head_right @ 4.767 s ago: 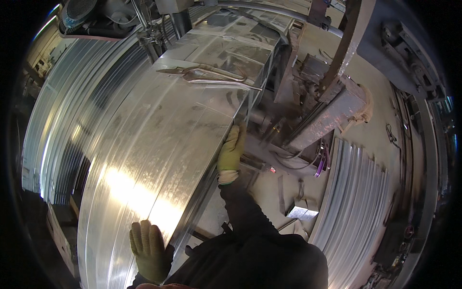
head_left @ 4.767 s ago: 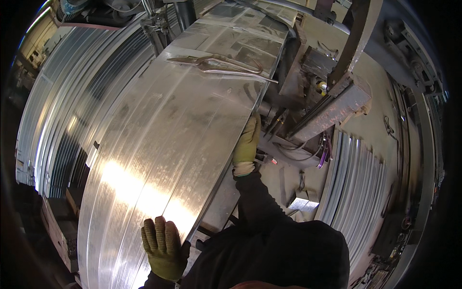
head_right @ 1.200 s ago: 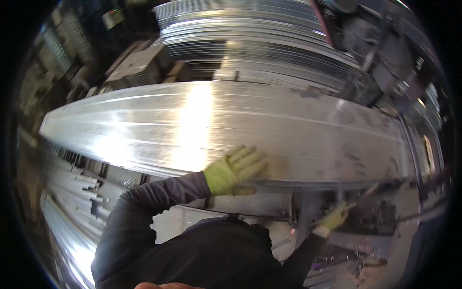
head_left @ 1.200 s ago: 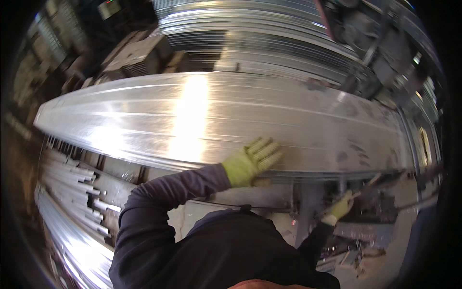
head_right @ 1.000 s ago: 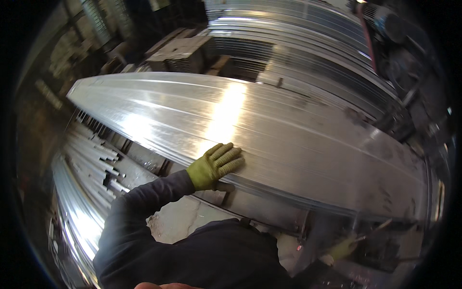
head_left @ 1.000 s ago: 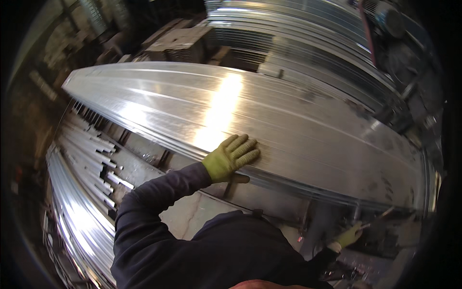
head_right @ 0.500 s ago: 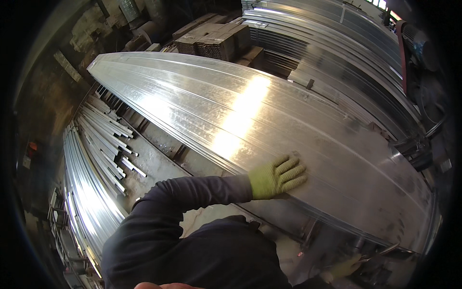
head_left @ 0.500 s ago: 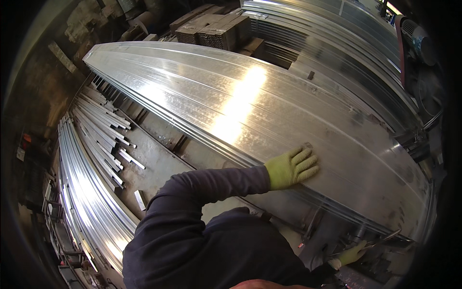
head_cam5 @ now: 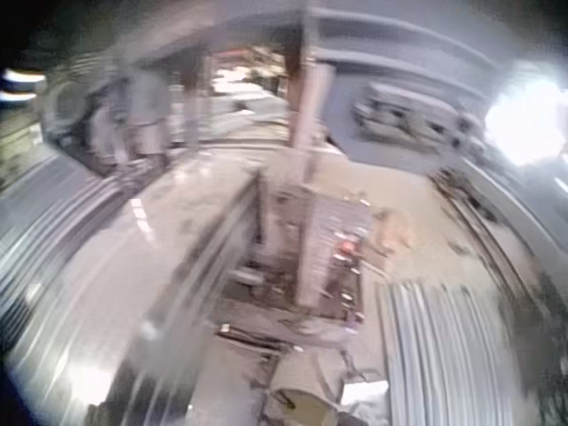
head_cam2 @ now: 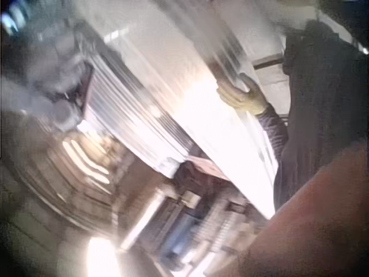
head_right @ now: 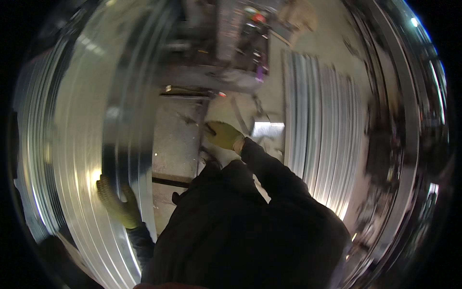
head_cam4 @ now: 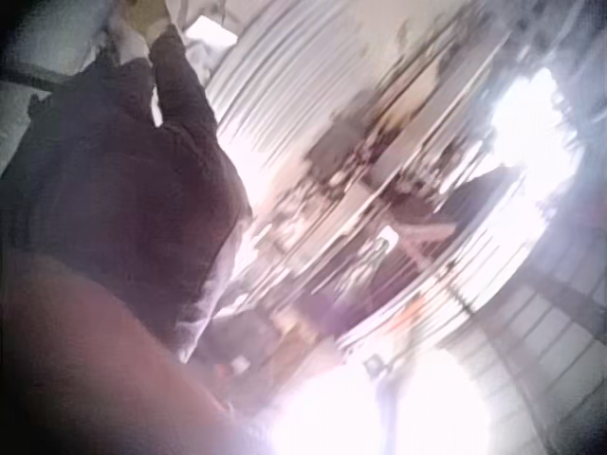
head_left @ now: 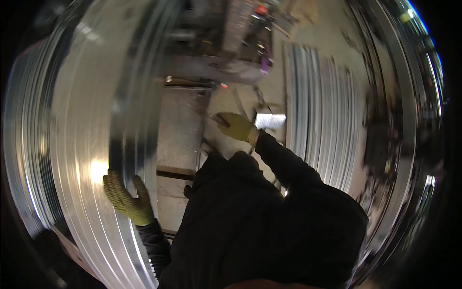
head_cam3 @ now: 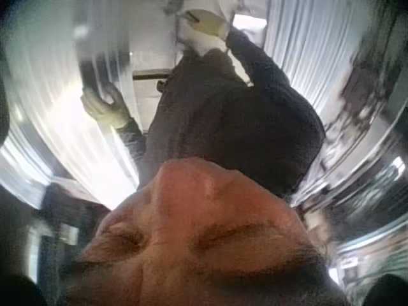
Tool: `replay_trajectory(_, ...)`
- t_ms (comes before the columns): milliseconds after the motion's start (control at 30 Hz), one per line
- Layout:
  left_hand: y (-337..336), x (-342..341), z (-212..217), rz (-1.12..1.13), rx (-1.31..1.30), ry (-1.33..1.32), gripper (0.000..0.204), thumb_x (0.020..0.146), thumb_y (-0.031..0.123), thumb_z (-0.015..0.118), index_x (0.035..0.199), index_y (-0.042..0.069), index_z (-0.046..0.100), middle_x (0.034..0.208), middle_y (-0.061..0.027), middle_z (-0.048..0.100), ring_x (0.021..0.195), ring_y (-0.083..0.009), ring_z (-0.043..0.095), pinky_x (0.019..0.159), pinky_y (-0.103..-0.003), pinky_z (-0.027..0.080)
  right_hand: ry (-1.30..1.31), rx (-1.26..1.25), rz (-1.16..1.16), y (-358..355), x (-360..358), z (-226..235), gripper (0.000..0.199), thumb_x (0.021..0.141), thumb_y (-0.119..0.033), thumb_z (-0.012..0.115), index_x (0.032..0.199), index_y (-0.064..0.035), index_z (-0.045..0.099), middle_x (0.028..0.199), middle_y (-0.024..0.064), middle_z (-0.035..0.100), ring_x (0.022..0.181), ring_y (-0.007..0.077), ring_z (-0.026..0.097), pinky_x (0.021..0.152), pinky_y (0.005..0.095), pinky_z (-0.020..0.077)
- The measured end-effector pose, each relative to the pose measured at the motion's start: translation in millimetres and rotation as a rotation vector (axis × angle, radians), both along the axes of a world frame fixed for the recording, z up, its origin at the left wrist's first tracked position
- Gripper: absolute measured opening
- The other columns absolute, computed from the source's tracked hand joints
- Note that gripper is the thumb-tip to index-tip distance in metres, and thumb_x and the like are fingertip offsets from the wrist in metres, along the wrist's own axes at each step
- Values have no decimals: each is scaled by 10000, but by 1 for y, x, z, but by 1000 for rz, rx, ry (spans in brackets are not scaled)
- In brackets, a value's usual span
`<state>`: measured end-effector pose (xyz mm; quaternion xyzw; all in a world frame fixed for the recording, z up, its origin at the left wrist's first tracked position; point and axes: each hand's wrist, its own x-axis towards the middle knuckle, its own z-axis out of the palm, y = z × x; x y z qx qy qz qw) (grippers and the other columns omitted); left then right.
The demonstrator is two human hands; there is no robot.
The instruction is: The person operates a handheld remote to control an overhead crane, then walks to a metal sheet stack. They remove a sheet, place it on a cutting machine, and cut it into smaller pieces using the machine. The cut pieces are then moved aside.
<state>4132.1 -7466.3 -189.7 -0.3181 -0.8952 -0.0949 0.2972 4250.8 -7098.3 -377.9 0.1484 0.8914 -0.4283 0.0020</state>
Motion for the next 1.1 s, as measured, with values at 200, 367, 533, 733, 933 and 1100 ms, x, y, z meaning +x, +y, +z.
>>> replay_trajectory(200,142,26,-40,-654,-132,-552,479,894,219,743,1321,35,629,1334,-192,651,1263,-425,592,1089,-529,449,-747,50,-104,-8,264,-107,340,968,-312,577,1132,-34,683,998,223,725,973,412,704,849,483,563)
replay_trajectory(367,232,54,-60,-977,-226,-657,445,872,196,765,1272,35,653,1266,-196,684,1186,-415,632,1050,-507,483,-1006,-30,-188,-34,432,-145,261,921,-102,603,1119,43,689,968,244,739,879,348,742,746,458,585)
replay_trajectory(533,265,91,-90,-1025,-253,-746,452,889,252,757,1276,41,656,1279,-195,682,1195,-403,634,1049,-493,487,-796,-389,-734,8,435,-162,238,899,-66,597,1091,49,677,848,225,722,701,318,729,592,423,572)
replay_trajectory(733,294,83,-116,-1093,-511,-958,491,954,400,688,1302,56,651,1292,-174,685,1197,-367,645,1045,-460,491,-446,-183,-789,150,264,-153,473,841,-80,580,1301,29,580,1096,291,686,960,414,683,836,487,549)
replay_trajectory(933,368,24,-165,-1103,-626,-955,470,932,346,693,1299,55,653,1287,-169,689,1183,-346,653,1030,-452,503,123,-135,-909,287,79,-51,433,910,-212,623,1284,3,654,1278,267,681,1226,403,643,1026,421,509)
replay_trajectory(1100,431,-2,-214,-1217,-898,-970,541,909,394,706,1319,48,638,1297,-186,678,1197,-372,639,1033,-462,496,159,-319,-991,245,88,-71,554,918,-297,641,1383,1,608,1365,247,646,1270,355,630,1063,426,504)
